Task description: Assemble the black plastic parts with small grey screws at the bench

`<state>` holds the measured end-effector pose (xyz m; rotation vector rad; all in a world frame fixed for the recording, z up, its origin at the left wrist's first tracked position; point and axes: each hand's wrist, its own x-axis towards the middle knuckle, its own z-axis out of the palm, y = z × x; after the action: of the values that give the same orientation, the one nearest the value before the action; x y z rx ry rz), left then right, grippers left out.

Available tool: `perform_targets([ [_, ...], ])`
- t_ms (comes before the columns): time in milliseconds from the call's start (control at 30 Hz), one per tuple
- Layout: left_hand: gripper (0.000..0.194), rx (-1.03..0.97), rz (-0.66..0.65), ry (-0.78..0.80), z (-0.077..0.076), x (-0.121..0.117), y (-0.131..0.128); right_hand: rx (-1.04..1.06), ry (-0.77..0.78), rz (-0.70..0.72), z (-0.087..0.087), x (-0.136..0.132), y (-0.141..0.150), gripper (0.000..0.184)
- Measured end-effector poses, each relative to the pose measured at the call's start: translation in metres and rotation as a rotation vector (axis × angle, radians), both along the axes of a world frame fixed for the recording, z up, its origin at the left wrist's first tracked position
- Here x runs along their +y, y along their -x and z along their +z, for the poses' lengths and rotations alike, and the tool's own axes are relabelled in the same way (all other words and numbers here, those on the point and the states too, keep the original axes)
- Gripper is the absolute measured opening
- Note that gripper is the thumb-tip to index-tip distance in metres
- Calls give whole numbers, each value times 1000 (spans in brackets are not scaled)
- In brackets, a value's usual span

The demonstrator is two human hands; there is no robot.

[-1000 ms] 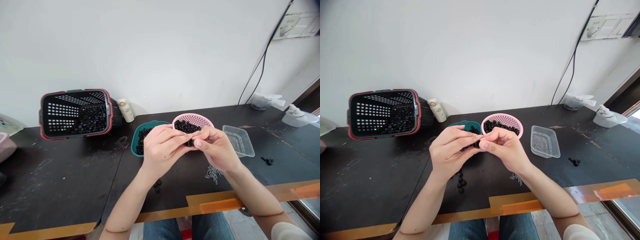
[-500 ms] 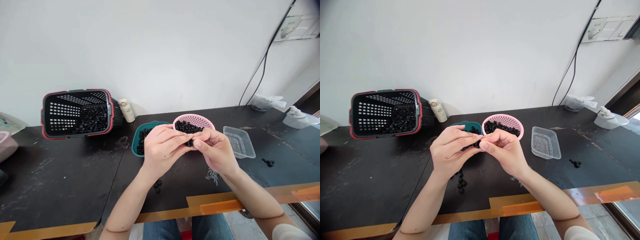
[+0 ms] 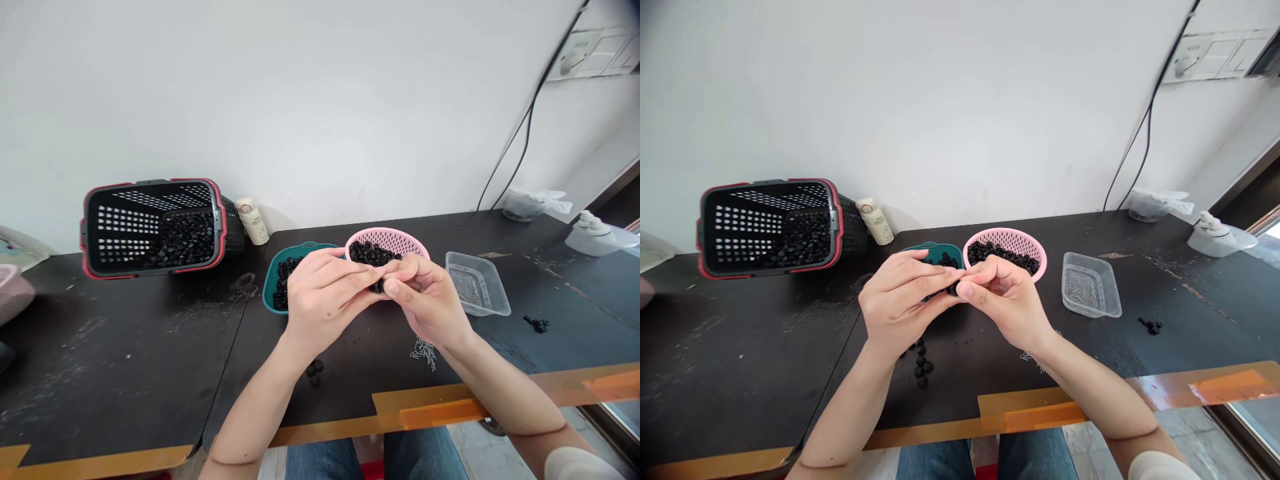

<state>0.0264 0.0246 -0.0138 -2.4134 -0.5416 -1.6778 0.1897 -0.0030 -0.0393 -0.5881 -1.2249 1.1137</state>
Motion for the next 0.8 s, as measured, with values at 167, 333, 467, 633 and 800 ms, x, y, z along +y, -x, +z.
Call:
perform_targets([
  [167,11,20,-9,8,3,-1,0,50,21,141,2,8,-2,22],
  [333,12,30,-21,16,4,-2,1,121,-13,179,-2,12,2,24],
  [467,14,24,-52,25,4,-1,4,171,3,144,-7,10,11,30],
  [633,20,3,-95,121,3,3,5,208,7,118,-5,5,16,27],
  [800,51,93,-249,401,-3,5,-7,246,41,94,-1,4,12,24],
])
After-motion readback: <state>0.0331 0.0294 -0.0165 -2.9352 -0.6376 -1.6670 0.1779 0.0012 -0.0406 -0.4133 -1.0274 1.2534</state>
